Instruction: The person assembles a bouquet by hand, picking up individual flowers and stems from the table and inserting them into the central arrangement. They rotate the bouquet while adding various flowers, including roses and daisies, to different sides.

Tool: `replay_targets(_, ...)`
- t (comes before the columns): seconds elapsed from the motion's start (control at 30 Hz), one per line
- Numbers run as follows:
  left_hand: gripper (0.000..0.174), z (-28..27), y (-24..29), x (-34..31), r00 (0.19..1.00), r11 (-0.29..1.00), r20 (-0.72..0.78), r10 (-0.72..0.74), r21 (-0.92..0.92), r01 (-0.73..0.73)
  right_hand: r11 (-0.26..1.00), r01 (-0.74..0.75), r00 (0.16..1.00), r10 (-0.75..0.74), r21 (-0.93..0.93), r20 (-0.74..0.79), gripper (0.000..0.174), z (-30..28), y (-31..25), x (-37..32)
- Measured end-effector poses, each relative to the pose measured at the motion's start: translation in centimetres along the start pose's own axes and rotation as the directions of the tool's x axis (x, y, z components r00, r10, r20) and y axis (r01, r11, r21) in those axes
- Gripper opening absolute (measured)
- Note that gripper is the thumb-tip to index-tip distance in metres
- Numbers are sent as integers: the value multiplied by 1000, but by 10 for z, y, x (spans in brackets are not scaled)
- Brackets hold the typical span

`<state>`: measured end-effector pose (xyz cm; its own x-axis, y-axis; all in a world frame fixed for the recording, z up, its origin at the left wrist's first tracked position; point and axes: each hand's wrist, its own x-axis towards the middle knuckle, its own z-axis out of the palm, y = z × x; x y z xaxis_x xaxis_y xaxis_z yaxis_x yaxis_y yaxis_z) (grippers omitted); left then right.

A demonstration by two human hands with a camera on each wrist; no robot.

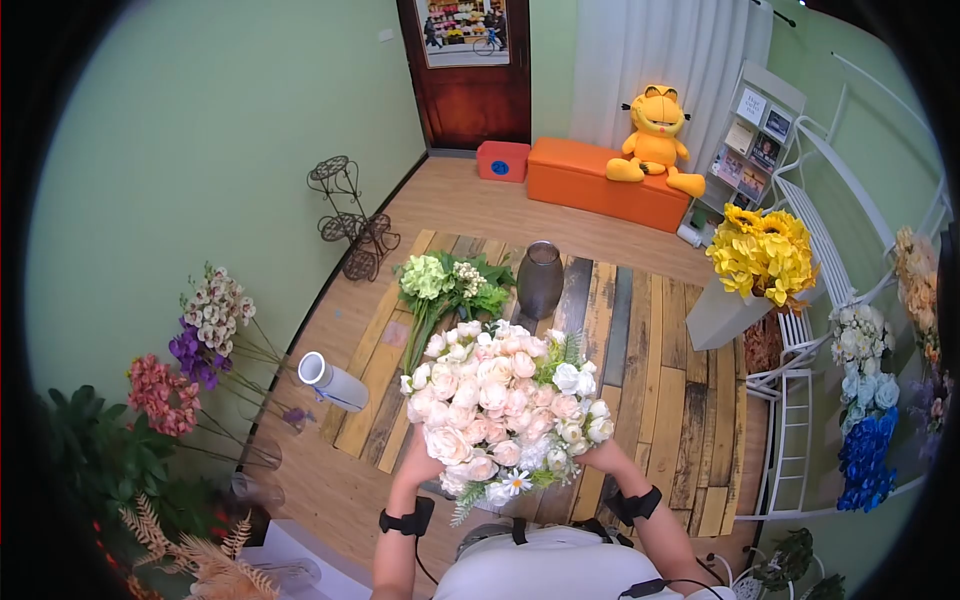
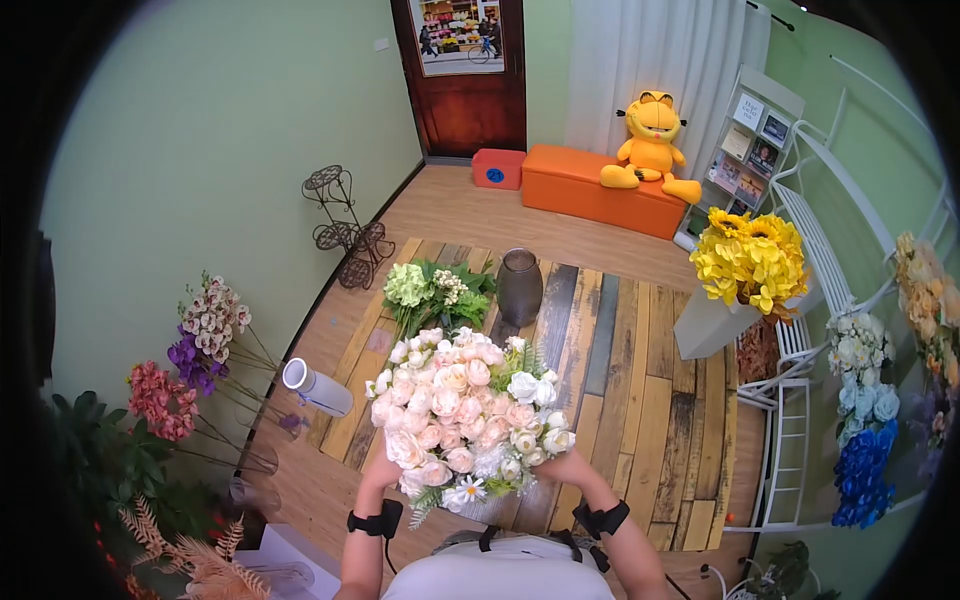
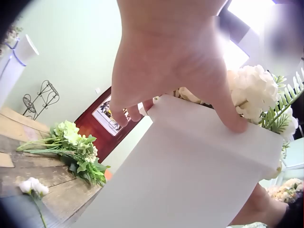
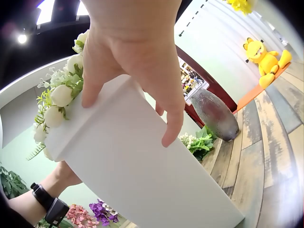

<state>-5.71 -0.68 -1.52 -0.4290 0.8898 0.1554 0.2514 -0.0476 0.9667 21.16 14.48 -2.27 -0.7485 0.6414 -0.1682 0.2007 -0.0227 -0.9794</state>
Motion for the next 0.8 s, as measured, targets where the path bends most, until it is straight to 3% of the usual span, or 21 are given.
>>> replay_targets(0.03, 65, 2, -3, -1, 1000, 1000, 0, 0, 0, 0, 1000, 0, 1000, 0, 0, 0, 54, -3, 10, 4)
replay_targets(0.1, 53, 9, -13, -4, 989, 954, 147, 30, 292, -72, 983, -49, 997, 37, -177, -66, 53, -12, 37, 14)
replay_targets(0.13, 42, 22, -3, -8, 999, 981, 47, -11, 195, 2, 996, -60, 998, 61, 68, -24, 52, -10, 3, 12)
replay_targets(0.17, 42, 31, -5, -11, 999, 981, 49, -11, 195, 1, 996, -60, 998, 61, 68, -26, 52, -8, 10, 18)
replay_targets(0.23, 43, 48, -16, -22, 984, 941, 2, -181, 291, 172, 826, 282, 947, -159, 488, -278, 51, -6, 26, 35)
replay_targets(0.27, 42, 59, -24, -30, 998, 920, -66, -19, 390, 43, 785, 288, 954, -181, 549, -241, 46, -9, 28, 36)
replay_targets(0.3, 42, 70, -20, -32, 998, 920, -66, -17, 389, 42, 785, 289, 953, -182, 548, -242, 46, -11, 27, 37)
replay_targets(0.37, 41, 82, -13, -37, 971, 943, -147, 189, 302, -138, 708, 17, 992, 76, 706, -100, 45, -18, 29, 37)
replay_targets(0.4, 40, 84, -25, -46, 986, 942, -93, 138, 321, -101, 710, 19, 992, 75, 704, -102, 45, -22, 32, 37)
replay_targets(0.5, 39, 90, -49, -54, 978, 921, -119, 170, 373, -114, 785, -54, 986, 141, 617, -93, 38, -34, 47, 31)
replay_targets(0.53, 44, 87, -45, -56, 976, 871, -33, 216, 457, -178, 771, -41, 978, 162, 635, -133, 32, -33, 49, 31)
replay_targets(0.57, 44, 87, -52, -57, 976, 872, -32, 216, 456, -178, 771, -41, 977, 163, 635, -135, 32, -33, 51, 30)
replay_targets(0.63, 51, 86, -64, -58, 982, 916, -13, 191, 361, -173, 889, -34, 973, 134, 457, -188, 29, -32, 54, 28)
replay_targets(0.73, 55, 84, -65, -61, 962, 831, 98, 254, 488, -269, 881, -67, 966, 174, 469, -189, 29, -36, 68, 30)
replay_targets(0.8, 54, 83, -62, -59, 949, 782, 76, 307, 547, -297, 841, -23, 969, 152, 540, -195, 30, -33, 81, 34)
